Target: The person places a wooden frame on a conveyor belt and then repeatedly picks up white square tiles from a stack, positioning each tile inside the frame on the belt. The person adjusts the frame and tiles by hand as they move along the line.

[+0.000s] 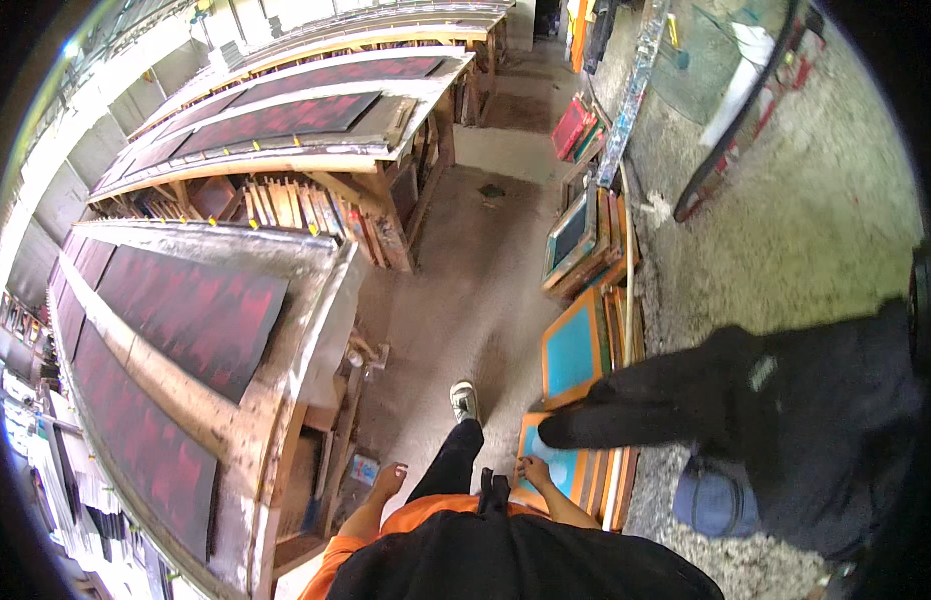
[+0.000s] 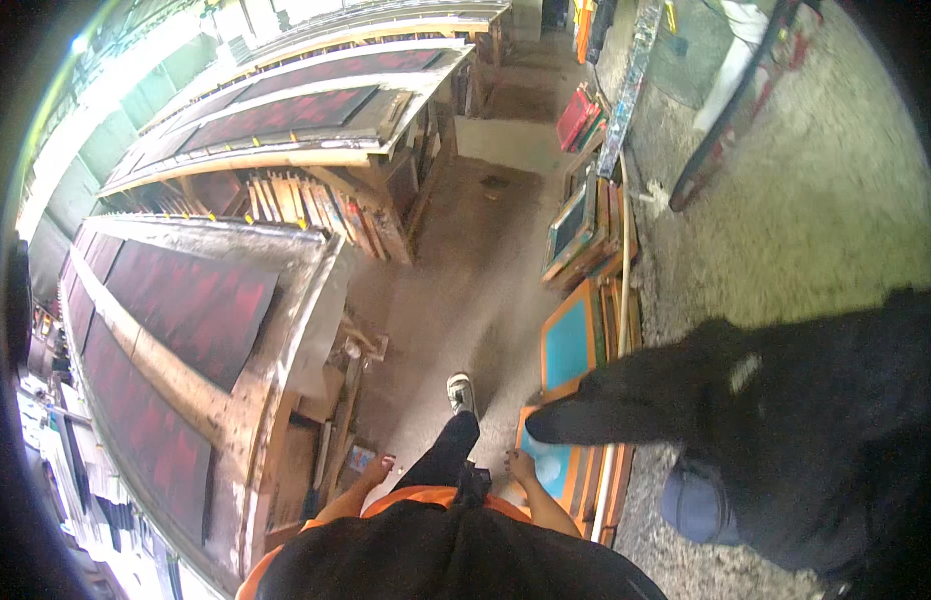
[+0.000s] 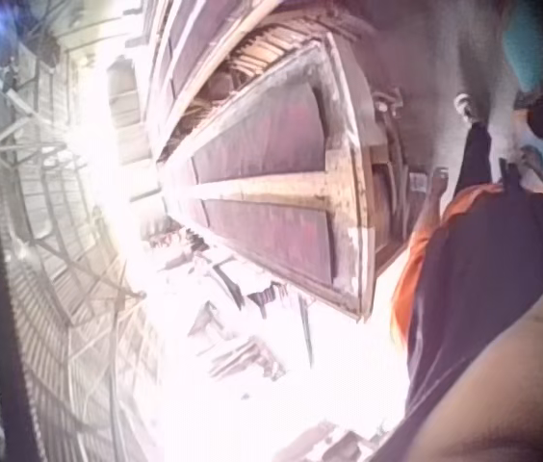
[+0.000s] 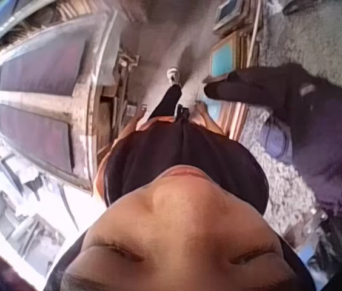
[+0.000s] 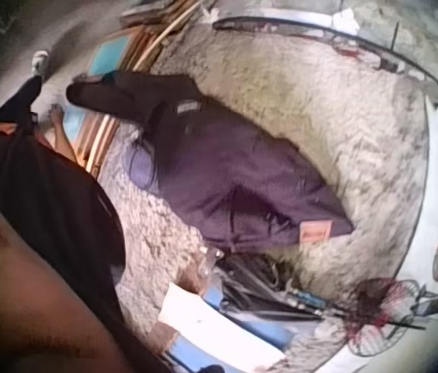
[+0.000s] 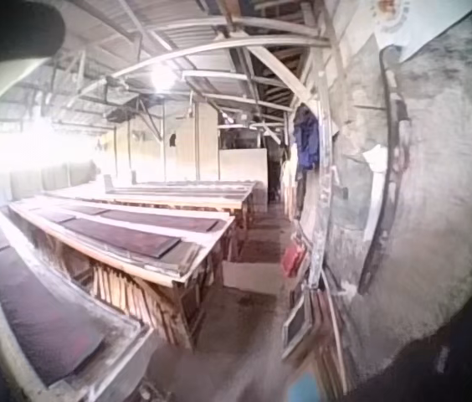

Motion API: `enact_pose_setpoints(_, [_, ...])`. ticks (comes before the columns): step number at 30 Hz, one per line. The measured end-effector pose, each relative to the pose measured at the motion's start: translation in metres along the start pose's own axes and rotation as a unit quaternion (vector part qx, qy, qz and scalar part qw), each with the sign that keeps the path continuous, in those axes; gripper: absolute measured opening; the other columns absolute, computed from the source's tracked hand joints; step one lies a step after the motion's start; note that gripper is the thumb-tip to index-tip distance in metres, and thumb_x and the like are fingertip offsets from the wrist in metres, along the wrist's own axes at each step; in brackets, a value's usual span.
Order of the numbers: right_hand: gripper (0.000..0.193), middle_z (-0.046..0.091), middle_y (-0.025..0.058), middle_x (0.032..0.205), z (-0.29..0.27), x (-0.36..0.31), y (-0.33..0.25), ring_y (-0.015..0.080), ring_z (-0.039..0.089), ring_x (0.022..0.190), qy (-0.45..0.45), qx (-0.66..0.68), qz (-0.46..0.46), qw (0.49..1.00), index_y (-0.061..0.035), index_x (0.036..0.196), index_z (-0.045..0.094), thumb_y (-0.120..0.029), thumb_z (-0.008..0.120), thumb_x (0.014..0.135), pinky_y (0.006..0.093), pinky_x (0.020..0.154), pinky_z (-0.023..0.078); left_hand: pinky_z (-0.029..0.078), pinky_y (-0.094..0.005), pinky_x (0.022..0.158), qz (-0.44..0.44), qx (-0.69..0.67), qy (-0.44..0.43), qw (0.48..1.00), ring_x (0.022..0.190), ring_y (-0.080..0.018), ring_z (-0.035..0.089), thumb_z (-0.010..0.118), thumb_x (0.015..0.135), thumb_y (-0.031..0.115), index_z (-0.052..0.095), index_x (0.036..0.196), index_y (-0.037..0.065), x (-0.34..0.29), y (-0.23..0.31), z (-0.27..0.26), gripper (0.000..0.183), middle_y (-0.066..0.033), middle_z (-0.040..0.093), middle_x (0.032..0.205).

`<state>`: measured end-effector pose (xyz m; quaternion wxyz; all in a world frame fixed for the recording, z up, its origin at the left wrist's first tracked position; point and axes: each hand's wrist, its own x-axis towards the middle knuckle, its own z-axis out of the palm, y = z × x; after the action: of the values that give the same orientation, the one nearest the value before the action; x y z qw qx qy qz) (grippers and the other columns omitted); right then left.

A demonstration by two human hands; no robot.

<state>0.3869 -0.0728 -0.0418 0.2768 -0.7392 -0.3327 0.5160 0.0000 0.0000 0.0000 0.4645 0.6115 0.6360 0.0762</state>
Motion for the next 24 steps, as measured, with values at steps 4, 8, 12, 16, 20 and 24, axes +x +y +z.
enact_pose_setpoints(4, [0.028, 0.065, 0.0129, 0.082, -0.039, 0.073, -0.058, 0.0189, 0.064, 0.065, -0.037, -0.071, 0.074, 0.994, -0.0008, 0.103, 0.061, -0.02, 0.045, 0.091, 0.0306, 0.056, 0.051, 0.047, -0.0397, 0.083, 0.005, 0.01, -0.042, 0.999, 0.091, -0.0322, 0.06, 0.053, 0.083, 0.027, 0.06, 0.107, 0.012, 0.116, 0.048, 0.019, 0.029, -0.0173, 0.063, 0.097])
enact_pose_setpoints(8, [0.03, 0.065, 0.0126, 0.073, -0.067, 0.163, -0.112, 0.0211, 0.063, 0.065, -0.022, 0.071, 0.102, 0.992, 0.0007, 0.092, 0.061, -0.027, 0.051, 0.087, 0.0352, 0.059, 0.048, 0.044, -0.0436, 0.088, 0.005, -0.022, -0.055, 0.998, 0.1, -0.0381, 0.057, 0.051, 0.084, 0.036, 0.06, 0.108, 0.006, 0.216, 0.113, -0.009, 0.039, -0.0213, 0.061, 0.105])
enact_pose_setpoints(12, [0.031, 0.066, 0.0149, 0.08, -0.102, 0.238, -0.162, 0.0214, 0.064, 0.075, 0.14, -0.173, 0.017, 0.975, -0.001, 0.085, 0.063, -0.025, 0.044, 0.088, 0.0362, 0.067, 0.049, 0.042, -0.0474, 0.087, 0.104, 0.077, 0.026, 0.991, 0.103, -0.0431, 0.052, 0.043, 0.089, 0.041, 0.056, 0.109, 0.0, 0.293, 0.162, -0.028, 0.047, -0.027, 0.056, 0.11])
enact_pose_setpoints(16, [0.027, 0.067, 0.0127, 0.083, -0.157, 0.3, -0.261, 0.0217, 0.064, 0.078, 0.175, -0.08, -0.079, 0.978, -0.0039, 0.097, 0.064, -0.022, 0.046, 0.089, 0.0334, 0.072, 0.049, 0.045, -0.0442, 0.084, 0.123, 0.027, 0.009, 0.992, 0.094, -0.0391, 0.057, 0.05, 0.085, 0.029, 0.058, 0.107, 0.005, 0.386, 0.277, -0.082, 0.033, -0.0221, 0.06, 0.102])
enact_pose_setpoints(20, [0.026, 0.065, 0.015, 0.09, -0.189, 0.382, -0.291, 0.0278, 0.062, 0.086, 0.175, -0.084, -0.057, 0.979, -0.0035, 0.097, 0.063, -0.022, 0.049, 0.088, 0.0361, 0.077, 0.048, 0.047, -0.0415, 0.081, 0.14, -0.029, 0.0, 0.99, 0.092, -0.035, 0.059, 0.053, 0.083, 0.023, 0.058, 0.107, 0.007, 0.481, 0.327, -0.098, 0.029, -0.0182, 0.061, 0.1])
enact_pose_setpoints(24, [0.025, 0.066, 0.0147, 0.09, -0.225, 0.472, -0.31, 0.0274, 0.062, 0.086, 0.215, -0.081, -0.051, 0.972, -0.0034, 0.095, 0.064, -0.023, 0.051, 0.087, 0.0367, 0.076, 0.047, 0.048, -0.0403, 0.081, 0.085, 0.041, 0.004, 0.996, 0.092, -0.0318, 0.06, 0.054, 0.083, 0.022, 0.057, 0.109, 0.007, 0.597, 0.338, -0.092, 0.031, -0.0163, 0.062, 0.099])
